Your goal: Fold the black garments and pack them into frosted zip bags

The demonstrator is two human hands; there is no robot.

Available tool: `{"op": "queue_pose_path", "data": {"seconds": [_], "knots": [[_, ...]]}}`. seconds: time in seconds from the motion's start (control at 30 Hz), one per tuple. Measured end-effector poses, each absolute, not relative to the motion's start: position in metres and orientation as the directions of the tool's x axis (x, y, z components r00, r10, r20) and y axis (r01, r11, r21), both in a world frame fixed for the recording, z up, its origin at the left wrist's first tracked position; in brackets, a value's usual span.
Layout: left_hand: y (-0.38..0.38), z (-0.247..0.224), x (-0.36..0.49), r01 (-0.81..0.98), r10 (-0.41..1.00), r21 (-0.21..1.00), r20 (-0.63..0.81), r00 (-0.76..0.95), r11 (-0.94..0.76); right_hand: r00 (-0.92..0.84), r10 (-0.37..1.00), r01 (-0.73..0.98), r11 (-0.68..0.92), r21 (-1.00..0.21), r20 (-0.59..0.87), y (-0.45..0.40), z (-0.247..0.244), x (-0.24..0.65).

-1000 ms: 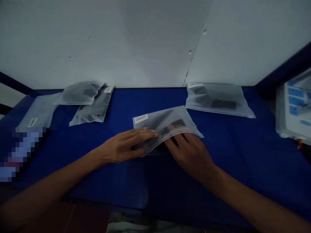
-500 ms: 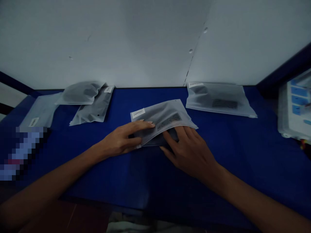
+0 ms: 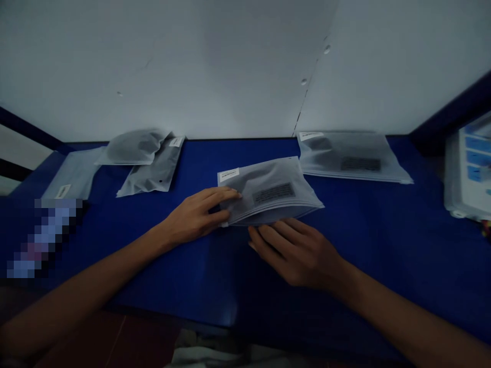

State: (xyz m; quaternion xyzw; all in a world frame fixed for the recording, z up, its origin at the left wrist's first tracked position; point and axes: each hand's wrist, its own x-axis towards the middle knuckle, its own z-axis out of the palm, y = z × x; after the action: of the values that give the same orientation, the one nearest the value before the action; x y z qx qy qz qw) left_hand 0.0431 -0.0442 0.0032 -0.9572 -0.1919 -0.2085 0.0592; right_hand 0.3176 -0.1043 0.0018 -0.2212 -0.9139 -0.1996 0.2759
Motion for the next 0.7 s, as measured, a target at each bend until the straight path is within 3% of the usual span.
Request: {"op": "queue_pose_path", "data": {"seconds": [0.23,0.33,0.53,0.7], "knots": [[-0.049,0.0,0.049,0.387,0.348,0.006,0.452,0.821,-0.922,-0.747,0.262,0.513,0.812,0.278,0.611,-0.108,0.004,0.304],[-0.059,-0.002,0.056,0.373,0.364,0.081,0.483,0.796,-0.924,-0.744,0.219,0.492,0.819,0.296,0.631,-0.107,0.003,0.294],[-0.075,0.0,0.067,0.483,0.581,0.328,0.367,0.727,-0.812,-0.743,0.189,0.433,0.867,0.245,0.642,-0.111,0.004,0.29],[-0.073,0.002,0.064,0.445,0.566,0.378,0.322,0.759,-0.812,-0.765,0.184,0.429,0.86,0.276,0.617,-0.112,0.005,0.294]]}}
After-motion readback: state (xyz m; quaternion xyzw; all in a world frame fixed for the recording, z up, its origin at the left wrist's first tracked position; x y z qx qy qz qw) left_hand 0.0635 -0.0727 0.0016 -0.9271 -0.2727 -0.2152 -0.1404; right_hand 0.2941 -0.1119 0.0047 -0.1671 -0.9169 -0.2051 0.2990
